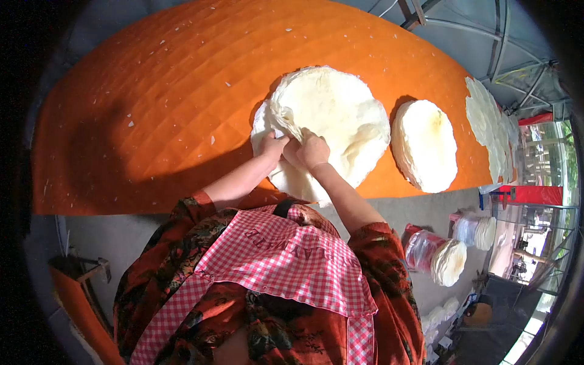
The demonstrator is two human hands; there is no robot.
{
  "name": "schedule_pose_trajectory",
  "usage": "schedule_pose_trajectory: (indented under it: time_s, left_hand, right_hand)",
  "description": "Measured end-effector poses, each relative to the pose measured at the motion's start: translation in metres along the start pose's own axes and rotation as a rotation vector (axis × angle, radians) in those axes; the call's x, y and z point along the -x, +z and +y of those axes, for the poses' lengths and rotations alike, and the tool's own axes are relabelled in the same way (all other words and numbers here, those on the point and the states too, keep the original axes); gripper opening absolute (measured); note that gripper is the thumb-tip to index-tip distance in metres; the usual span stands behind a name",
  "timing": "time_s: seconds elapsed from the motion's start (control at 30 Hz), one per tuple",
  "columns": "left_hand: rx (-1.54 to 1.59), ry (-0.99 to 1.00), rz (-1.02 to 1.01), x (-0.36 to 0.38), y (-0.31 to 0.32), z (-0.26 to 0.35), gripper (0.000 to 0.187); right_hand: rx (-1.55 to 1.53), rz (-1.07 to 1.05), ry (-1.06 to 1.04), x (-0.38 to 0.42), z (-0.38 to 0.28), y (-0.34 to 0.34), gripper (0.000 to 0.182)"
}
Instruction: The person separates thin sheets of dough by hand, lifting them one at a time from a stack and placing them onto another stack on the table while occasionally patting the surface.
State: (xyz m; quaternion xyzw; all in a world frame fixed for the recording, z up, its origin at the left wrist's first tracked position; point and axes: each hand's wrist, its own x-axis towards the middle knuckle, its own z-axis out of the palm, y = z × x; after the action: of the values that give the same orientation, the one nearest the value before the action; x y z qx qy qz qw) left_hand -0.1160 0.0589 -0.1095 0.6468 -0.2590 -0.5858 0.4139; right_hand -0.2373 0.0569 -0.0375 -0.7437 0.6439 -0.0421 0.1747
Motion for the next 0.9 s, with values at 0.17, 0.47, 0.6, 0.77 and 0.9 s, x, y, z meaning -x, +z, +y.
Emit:
schedule_pose_trajectory:
  time_s: [0.17, 0.47, 0.6, 0.77, 0.9]
  left_hand:
    - [0.211, -0.193, 0.017, 0.02, -0.004, 0.021, 0.027]
    - [-0.913, 1.17, -0.164, 0.03, -0.002, -0.002, 0.052]
    - [-1.216, 1.032, -0.26, 0.033, -0.004, -0.014, 0.062]
    - [-1.331, 0.947, -0.258, 0.038, 0.001, -0.003, 0.064]
    - [-1.276, 0.996, -0.246, 0.034, 0.001, -0.009, 0.063]
  right_hand:
    - [-0.667, -0.304, -0.189, -0.059, 0.078, -0.035, 0.026]
    - [-0.67, -0.547, -0.139, -0.091, 0.107, -0.049, 0.03]
    - [-0.122, -0.236, -0.254, -0.184, 0.172, -0.168, 0.037]
    - [-0.029, 0.043, -0.244, -0.24, 0.197, -0.4, 0.038]
    - [0.074, 0.005, -0.225, -0.206, 0.147, -0.499, 0.029]
